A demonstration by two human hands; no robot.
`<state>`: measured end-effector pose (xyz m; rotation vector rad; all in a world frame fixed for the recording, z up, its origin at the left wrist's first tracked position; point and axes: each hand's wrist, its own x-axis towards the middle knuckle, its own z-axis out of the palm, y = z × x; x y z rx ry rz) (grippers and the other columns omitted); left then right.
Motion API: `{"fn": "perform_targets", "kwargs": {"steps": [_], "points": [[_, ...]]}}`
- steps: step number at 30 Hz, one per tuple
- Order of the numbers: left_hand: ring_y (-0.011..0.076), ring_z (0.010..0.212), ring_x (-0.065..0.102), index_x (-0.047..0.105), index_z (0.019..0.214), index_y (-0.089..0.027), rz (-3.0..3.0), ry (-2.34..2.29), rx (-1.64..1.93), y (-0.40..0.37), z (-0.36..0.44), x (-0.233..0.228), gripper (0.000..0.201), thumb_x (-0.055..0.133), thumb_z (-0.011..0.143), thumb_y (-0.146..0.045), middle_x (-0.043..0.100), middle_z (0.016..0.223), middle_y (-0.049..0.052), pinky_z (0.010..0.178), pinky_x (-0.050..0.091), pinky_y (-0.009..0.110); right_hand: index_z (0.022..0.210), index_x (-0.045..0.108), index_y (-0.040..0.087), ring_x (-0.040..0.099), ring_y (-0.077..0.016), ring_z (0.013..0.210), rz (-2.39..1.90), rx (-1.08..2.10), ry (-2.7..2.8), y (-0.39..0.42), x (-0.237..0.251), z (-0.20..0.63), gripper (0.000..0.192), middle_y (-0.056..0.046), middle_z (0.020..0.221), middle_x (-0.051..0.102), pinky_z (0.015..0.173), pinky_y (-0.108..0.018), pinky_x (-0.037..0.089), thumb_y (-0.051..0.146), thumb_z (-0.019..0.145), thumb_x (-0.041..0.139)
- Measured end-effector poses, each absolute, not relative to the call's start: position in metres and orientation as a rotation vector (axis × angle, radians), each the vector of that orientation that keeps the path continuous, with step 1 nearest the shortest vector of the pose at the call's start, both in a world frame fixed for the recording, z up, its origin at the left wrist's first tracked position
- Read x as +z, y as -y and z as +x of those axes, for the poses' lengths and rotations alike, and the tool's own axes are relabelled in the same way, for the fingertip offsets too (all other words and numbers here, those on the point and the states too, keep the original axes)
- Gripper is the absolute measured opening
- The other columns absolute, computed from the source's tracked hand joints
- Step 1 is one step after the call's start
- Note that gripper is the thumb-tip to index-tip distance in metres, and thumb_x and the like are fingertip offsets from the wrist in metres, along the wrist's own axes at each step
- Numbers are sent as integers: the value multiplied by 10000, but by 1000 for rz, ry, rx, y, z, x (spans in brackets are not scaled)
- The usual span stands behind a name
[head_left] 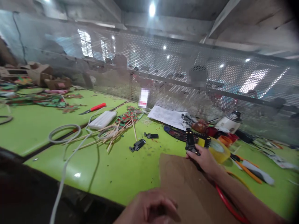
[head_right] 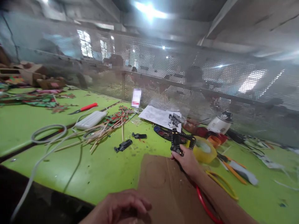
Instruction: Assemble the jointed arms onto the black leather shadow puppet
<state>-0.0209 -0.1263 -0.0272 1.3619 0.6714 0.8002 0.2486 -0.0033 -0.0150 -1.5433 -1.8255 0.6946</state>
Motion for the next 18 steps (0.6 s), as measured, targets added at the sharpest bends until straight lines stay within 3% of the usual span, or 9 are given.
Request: {"fn": "perform_targets", "kwargs": {"steps": [3,8,14,18], "points": [[199,836,630,696,921,-163,1325,-841,779,108,-41,-19,397,639,768,-525,658,1044,126,696,502,293,728,616,202,689,-210,668,-1483,815,1654,-8,-19,235,260,-38,710,732,662,-315,529,460,741,646],[179,677,606,693,983,-178,1691,-1365,764,79,-70,17,354,564,810,-458,693,806,59,616,470,274,777,593,174,711,-199,666,-1290,944,1406,-16,-16,230,344,-63,742,737,649,-311,573,480,696,728],[173,655,633,721,851,-173,1884,-1402,802,14,-98,54,325,561,790,-450,720,803,46,648,506,293,803,614,178,702,-186,634,-1279,966,1256,-5,-13,246,366,-51,733,733,539,-273,569,482,665,763],[196,731,660,699,864,-135,1616,-1620,1365,-41,-142,71,333,593,719,-416,713,791,75,675,525,298,804,641,174,700,-192,629,-1295,935,1159,1,-15,259,367,-55,733,732,502,-261,555,478,650,777]]}}
